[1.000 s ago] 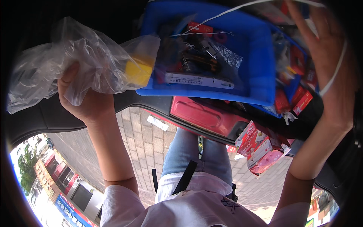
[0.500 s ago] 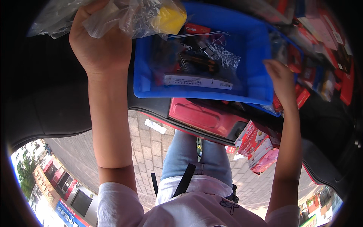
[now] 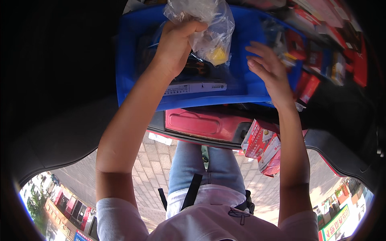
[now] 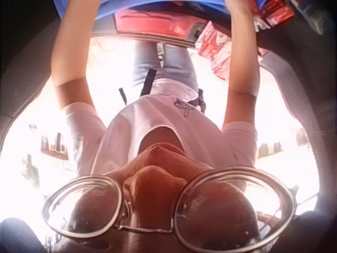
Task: The person organizes hardware items, primarily door locks and small boxes, inside the open trunk of a red car. They pick up items from the trunk floor and blue plastic bins, inspect them, and place them into the bins.
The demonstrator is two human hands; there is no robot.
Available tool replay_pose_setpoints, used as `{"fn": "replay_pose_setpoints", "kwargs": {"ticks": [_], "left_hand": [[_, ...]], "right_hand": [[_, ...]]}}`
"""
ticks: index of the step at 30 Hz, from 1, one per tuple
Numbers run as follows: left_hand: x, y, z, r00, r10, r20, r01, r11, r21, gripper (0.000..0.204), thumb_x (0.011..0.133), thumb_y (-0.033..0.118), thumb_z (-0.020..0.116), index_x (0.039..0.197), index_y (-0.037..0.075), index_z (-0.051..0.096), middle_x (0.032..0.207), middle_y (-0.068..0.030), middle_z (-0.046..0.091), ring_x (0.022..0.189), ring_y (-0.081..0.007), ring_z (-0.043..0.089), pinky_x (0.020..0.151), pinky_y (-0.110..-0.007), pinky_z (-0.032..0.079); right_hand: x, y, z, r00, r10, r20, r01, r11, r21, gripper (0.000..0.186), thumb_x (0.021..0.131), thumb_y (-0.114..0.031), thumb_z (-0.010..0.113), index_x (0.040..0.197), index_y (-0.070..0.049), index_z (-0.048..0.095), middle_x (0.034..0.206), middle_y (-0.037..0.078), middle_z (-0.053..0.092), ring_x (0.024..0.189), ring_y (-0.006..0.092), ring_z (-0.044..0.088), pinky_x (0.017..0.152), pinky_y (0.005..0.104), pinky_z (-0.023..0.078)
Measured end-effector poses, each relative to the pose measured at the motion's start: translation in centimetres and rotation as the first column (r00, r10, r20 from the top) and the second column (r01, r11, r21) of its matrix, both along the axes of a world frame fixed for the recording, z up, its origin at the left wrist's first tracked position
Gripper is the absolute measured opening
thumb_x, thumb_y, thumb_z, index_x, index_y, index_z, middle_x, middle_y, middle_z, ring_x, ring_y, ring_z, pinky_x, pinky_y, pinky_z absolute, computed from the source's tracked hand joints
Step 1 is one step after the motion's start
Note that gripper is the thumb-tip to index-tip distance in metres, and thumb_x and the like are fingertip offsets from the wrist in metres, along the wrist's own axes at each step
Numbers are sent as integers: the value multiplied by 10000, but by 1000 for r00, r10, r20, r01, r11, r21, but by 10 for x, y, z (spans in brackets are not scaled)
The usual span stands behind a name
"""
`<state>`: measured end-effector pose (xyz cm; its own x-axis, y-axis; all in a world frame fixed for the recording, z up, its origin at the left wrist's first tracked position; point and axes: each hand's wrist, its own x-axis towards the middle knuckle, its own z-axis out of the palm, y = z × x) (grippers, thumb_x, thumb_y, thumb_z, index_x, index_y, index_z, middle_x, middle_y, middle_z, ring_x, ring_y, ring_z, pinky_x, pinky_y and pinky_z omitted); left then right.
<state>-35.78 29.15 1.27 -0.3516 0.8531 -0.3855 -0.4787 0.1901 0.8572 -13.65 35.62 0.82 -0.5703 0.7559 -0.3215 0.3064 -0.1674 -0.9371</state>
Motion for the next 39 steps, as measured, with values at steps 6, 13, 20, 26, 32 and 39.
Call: {"fn": "replay_pose_setpoints", "kwargs": {"ticks": [6, 13, 20, 26, 32, 39], "left_hand": [[-23, 30, -27, 978, -146, -150, 109, 966, -234, 579, 955, 474, 360, 1339, 41, 383, 1332, -133, 470, 1281, -256, 391, 1062, -417, 325], [-54, 46, -4, 730, -399, -555, 188, 898, -398, 494, 920, 431, 484, 1235, 54, 525, 1175, -130, 585, 1100, -257, 559, 944, -389, 437], [-51, 3, -27, -239, -840, -488, 292, 417, -861, 562, 755, 171, 699, 1277, 136, 494, 1273, -114, 496, 1147, -293, 499, 961, -371, 416], [27, 14, -18, 245, -583, -774, 534, 748, -395, 753, 730, 159, 725, 1376, 107, 341, 1395, -155, 359, 1268, -314, 386, 1008, -409, 379], [51, 36, -39, 770, -414, -485, 402, 906, -135, 322, 833, 193, 646, 1093, 14, 579, 985, -57, 594, 916, -139, 582, 799, -267, 467], [84, 88, -11, 875, -201, -440, 229, 973, 10, 307, 883, 164, 597, 1133, -9, 552, 1114, -115, 585, 1029, -193, 568, 912, -305, 459]], "right_hand": [[-2, 19, -47, 977, 3, 211, -37, 987, 158, 564, 804, -271, 690, 1255, -15, 466, 1209, 166, 556, 1064, 283, 581, 801, 323, 490], [29, 30, -50, 942, -254, 220, 298, 934, -198, 672, 767, -321, 723, 1275, 9, 431, 1159, 184, 578, 938, 265, 637, 819, 366, 497], [35, 64, -62, 885, -298, 358, 328, 944, -24, 532, 726, -142, 699, 1194, 32, 513, 860, 141, 651, 667, 176, 663, 547, 276, 553], [-10, 11, -22, 948, -297, -113, 271, 942, -197, 158, 807, -7, 539, 928, 79, 592, 717, 76, 604, 578, 110, 585, 548, 240, 508], [-7, -18, 8, 930, -266, -254, 286, 957, 45, 238, 778, -29, 624, 994, 30, 544, 843, 158, 625, 683, 228, 626, 610, 311, 486], [102, -6, 36, 979, -32, 203, -21, 966, 257, 200, 767, -141, 643, 951, -71, 605, 862, 106, 648, 747, 283, 649, 643, 365, 526]]}}
